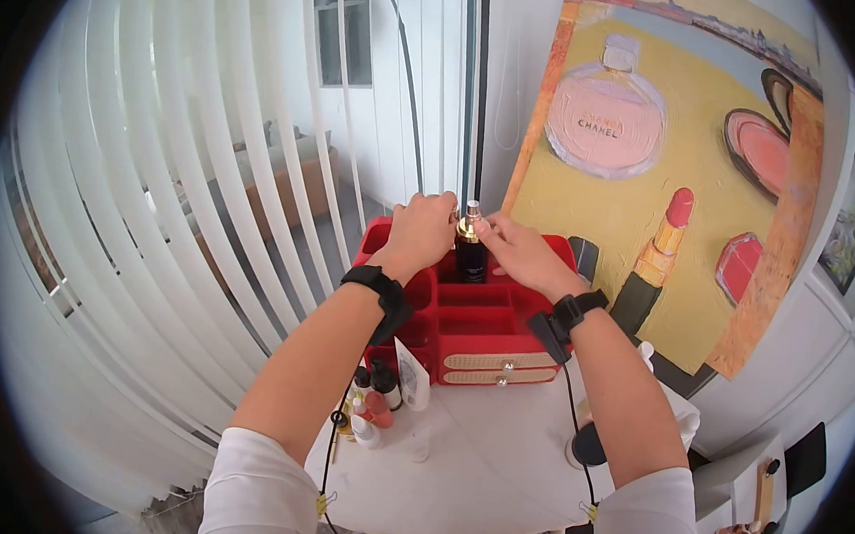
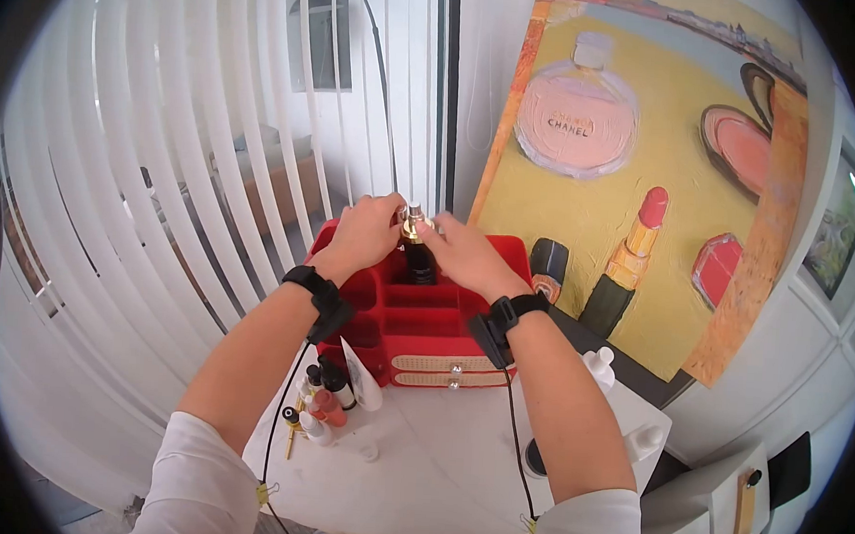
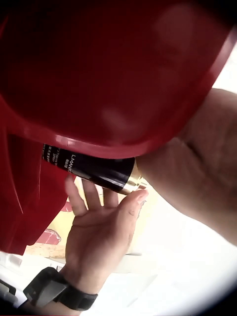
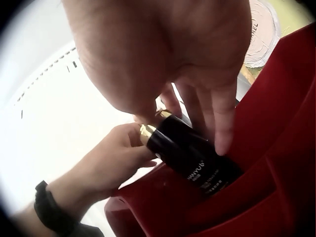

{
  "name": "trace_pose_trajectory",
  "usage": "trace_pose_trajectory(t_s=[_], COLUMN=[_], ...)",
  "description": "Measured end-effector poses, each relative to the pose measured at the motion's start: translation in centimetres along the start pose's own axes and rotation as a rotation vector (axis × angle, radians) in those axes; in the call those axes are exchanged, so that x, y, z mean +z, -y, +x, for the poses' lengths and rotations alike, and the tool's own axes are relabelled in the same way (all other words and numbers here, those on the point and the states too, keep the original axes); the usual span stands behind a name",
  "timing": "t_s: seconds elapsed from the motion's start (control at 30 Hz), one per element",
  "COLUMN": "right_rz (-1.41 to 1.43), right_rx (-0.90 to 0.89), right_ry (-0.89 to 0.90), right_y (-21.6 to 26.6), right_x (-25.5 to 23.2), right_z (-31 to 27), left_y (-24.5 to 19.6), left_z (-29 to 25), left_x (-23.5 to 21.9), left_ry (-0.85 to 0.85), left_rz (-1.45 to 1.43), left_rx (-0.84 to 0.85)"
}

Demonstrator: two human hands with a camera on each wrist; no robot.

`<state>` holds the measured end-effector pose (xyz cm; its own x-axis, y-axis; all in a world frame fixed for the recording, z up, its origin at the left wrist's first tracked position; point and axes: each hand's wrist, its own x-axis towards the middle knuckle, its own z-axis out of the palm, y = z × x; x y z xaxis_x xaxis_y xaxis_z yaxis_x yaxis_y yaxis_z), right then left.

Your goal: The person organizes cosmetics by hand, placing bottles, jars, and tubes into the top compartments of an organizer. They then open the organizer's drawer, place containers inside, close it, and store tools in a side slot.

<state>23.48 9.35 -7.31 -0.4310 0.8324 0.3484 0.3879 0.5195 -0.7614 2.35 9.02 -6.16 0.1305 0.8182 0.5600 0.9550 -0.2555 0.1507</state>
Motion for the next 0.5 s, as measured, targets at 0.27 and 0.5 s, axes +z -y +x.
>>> trace_pose_trajectory(t_s=[0.27, 0.5], right_rz=[-0.252, -0.497], right_rx=[0.068, -0.258], right_ry=[0.095, -0.415], right_y=[-0.3, 2.1], right_x=[0.9, 1.3], right_z=[-2.5, -8.1], left_y=[2.8, 2.8], left_z=[-2.0, -11.6], left_x=[-4.1, -10.6], left_ry=[-0.038, -0.133], left_rz=[-0.464, -0.381], left_rx=[0.090, 0.257])
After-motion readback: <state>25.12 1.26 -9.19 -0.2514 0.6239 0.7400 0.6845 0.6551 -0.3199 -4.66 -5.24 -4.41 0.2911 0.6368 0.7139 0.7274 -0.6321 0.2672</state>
